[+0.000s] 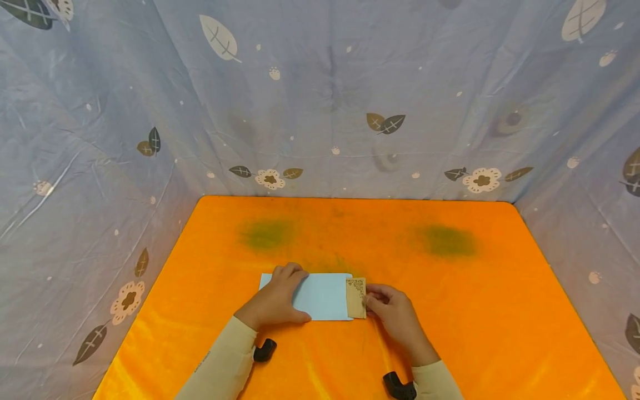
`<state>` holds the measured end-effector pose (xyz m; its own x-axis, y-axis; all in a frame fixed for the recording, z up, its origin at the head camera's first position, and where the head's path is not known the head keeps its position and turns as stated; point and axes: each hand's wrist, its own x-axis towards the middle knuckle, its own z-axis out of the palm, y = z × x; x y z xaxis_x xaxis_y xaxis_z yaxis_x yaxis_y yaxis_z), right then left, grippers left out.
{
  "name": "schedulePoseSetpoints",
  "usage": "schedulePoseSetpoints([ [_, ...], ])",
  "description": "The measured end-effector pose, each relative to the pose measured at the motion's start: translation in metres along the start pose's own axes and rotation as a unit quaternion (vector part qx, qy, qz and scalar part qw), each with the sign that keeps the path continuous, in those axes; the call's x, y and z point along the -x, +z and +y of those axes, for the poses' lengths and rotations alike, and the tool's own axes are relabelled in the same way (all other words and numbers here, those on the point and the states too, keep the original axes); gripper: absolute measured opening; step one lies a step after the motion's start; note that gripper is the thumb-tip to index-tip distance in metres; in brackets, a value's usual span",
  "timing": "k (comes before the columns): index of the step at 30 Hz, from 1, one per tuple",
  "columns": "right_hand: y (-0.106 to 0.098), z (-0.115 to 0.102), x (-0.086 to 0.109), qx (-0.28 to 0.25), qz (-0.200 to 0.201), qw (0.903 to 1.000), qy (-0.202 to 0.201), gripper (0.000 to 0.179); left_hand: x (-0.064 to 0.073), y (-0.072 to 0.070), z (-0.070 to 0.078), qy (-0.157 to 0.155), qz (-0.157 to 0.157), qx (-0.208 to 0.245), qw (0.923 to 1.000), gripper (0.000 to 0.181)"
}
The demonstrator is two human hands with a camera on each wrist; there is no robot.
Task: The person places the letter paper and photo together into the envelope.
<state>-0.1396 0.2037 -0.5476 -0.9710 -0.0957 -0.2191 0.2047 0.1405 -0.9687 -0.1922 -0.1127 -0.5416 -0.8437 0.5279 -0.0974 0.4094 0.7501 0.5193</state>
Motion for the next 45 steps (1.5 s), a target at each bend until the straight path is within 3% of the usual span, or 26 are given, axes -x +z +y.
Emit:
schedulePoseSetpoints([
  [45, 0.011, -0.002, -0.001, -0.005, -0.024, 0.9996, -0.014, 0.047, 0.0, 0.002, 0.0, -0.001, 0.003, 0.0, 1.0, 0.095],
])
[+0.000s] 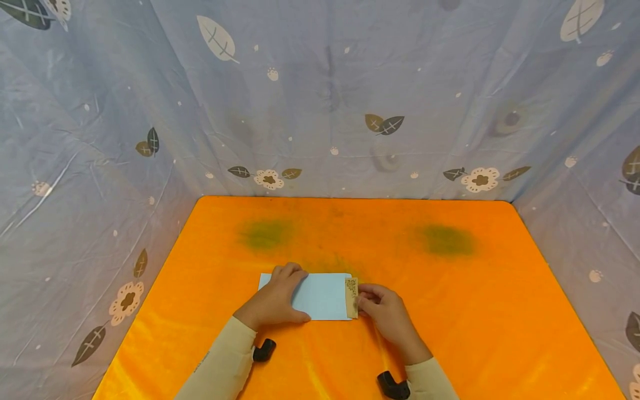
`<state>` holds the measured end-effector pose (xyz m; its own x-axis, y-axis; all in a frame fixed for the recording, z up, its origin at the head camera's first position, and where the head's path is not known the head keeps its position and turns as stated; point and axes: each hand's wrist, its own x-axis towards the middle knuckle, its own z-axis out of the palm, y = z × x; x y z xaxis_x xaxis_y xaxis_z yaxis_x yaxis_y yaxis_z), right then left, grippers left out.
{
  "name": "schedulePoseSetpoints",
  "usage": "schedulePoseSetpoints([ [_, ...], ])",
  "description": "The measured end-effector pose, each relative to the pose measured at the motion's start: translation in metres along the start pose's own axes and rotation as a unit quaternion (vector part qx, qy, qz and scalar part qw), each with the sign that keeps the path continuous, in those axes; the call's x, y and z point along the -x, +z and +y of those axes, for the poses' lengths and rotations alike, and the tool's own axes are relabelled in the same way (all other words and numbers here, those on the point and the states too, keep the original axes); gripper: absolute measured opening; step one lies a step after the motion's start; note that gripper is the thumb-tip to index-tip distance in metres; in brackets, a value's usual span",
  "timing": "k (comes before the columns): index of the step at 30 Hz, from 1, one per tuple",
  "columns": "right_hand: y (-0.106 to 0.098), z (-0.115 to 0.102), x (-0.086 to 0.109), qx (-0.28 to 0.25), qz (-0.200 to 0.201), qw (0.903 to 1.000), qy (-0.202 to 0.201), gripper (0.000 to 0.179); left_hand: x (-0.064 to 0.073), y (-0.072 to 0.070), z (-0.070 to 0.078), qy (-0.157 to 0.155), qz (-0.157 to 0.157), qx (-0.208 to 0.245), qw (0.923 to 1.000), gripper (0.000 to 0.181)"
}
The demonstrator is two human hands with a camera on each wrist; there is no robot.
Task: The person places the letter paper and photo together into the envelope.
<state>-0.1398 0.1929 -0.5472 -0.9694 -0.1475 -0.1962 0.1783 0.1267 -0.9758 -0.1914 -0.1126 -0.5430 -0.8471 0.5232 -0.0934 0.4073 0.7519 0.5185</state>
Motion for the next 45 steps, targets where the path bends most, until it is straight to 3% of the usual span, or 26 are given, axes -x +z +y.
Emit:
schedulePoseSetpoints([
  [45, 0.015, -0.008, -0.01, 0.047, -0.017, 0.9983, 0.03, 0.049, 0.001, -0.002, 0.001, -0.006, -0.008, 0.009, 0.9999, 0.096],
])
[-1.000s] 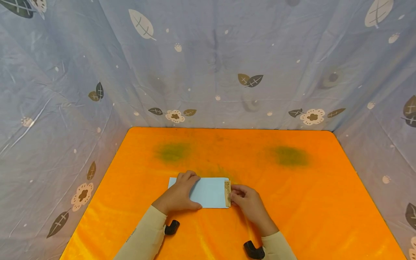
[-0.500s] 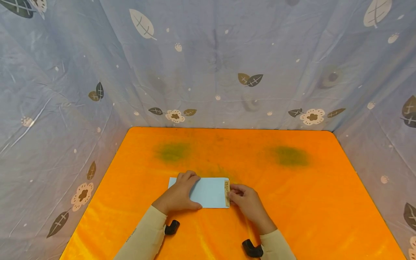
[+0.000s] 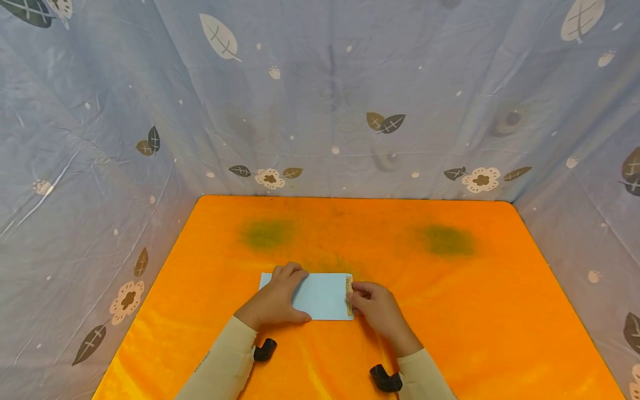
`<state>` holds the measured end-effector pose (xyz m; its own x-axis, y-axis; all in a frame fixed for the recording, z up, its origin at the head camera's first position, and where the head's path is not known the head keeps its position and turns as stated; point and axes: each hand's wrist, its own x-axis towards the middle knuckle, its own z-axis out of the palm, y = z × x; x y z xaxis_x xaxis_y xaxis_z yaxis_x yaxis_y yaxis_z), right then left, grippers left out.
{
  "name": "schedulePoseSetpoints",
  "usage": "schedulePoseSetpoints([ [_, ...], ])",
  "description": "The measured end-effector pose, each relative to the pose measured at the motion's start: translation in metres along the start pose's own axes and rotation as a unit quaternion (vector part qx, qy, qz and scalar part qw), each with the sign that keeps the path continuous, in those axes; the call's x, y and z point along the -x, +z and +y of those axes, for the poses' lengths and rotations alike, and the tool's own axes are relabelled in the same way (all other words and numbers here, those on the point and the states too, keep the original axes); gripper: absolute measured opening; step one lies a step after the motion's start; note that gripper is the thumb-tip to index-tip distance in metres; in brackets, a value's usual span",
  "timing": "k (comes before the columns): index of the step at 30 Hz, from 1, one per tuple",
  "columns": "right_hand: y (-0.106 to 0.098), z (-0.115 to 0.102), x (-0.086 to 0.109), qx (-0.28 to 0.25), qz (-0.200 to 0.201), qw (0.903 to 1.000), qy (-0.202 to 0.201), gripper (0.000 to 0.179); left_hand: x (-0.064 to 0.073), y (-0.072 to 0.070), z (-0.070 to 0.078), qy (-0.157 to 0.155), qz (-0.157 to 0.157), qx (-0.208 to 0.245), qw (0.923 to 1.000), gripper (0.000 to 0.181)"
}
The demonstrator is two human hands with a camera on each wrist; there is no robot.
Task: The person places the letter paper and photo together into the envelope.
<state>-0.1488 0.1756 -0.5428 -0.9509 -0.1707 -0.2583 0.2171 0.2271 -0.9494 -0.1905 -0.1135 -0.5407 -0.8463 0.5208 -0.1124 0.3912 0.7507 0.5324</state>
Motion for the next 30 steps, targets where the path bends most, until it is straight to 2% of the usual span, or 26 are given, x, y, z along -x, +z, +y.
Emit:
schedulePoseSetpoints([
  [11, 0.0029, -0.0044, -0.0001, 0.004, -0.016, 0.9998, -0.012, 0.051, -0.0016, 0.0001, 0.0001, -0.002, -0.002, -0.007, 1.0, 0.097],
  [20, 0.0063, -0.0035, -0.0043, 0.023, -0.002, 0.9997, -0.003, 0.047, -0.0017, -0.0014, 0.0014, -0.005, -0.001, -0.005, 1.0, 0.097],
  [30, 0.0059, -0.0003, -0.0071, 0.012, 0.001, 0.9999, 0.007, 0.046, -0.0018, -0.0013, 0.0015, -0.004, -0.002, -0.005, 1.0, 0.097],
])
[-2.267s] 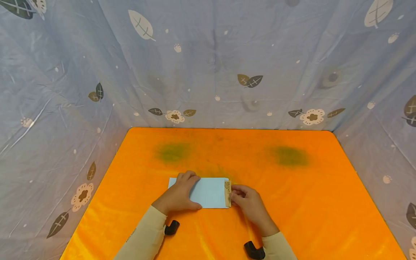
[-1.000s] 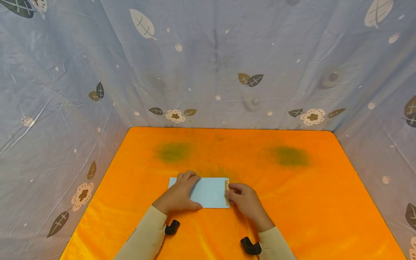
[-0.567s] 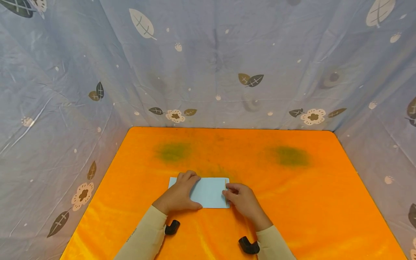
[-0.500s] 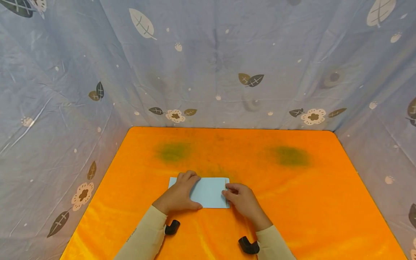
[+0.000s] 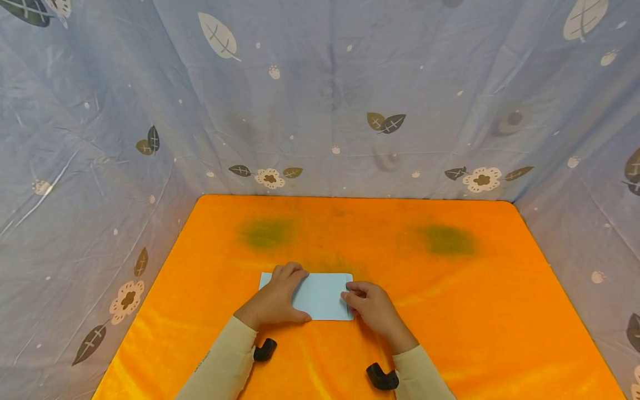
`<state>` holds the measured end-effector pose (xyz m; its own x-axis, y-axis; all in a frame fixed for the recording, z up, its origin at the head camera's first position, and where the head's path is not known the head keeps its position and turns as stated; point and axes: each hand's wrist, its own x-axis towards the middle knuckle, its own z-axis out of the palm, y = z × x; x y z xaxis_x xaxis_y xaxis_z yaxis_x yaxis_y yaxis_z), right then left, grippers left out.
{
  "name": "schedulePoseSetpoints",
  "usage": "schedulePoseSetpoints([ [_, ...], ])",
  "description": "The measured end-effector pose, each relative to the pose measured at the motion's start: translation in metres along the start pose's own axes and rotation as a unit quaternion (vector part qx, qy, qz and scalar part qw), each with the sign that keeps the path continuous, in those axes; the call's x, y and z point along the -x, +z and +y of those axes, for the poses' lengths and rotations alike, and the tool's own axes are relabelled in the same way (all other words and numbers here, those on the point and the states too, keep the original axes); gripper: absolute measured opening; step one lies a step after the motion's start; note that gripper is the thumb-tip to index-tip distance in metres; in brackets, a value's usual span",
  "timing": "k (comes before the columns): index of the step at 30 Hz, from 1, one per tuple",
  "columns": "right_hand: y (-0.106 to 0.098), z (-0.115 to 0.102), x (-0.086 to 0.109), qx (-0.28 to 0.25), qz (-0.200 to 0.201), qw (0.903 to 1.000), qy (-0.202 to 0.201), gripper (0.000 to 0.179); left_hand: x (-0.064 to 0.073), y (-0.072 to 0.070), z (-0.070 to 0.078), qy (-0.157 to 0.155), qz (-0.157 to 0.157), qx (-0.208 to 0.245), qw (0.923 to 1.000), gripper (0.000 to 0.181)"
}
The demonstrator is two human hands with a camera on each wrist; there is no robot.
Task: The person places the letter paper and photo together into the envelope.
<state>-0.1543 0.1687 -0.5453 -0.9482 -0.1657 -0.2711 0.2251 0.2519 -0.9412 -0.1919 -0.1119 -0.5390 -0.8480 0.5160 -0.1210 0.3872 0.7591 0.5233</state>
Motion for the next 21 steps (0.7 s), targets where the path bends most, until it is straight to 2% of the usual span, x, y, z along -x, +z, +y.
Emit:
schedulePoseSetpoints([
  [5, -0.001, 0.001, -0.001, -0.006, -0.001, 1.0, 0.001, 0.046, -0.001, 0.0, -0.001, 0.003, 0.001, 0.002, 1.0, 0.097],
  [12, -0.009, 0.003, 0.003, -0.037, -0.028, 0.9989, -0.004, 0.05, -0.001, 0.003, -0.005, 0.016, 0.0, -0.008, 0.9998, 0.092],
  [21, -0.021, 0.003, 0.007, -0.058, -0.007, 0.9982, -0.008, 0.049, 0.002, 0.007, -0.014, 0.038, -0.002, -0.028, 0.9989, 0.075],
])
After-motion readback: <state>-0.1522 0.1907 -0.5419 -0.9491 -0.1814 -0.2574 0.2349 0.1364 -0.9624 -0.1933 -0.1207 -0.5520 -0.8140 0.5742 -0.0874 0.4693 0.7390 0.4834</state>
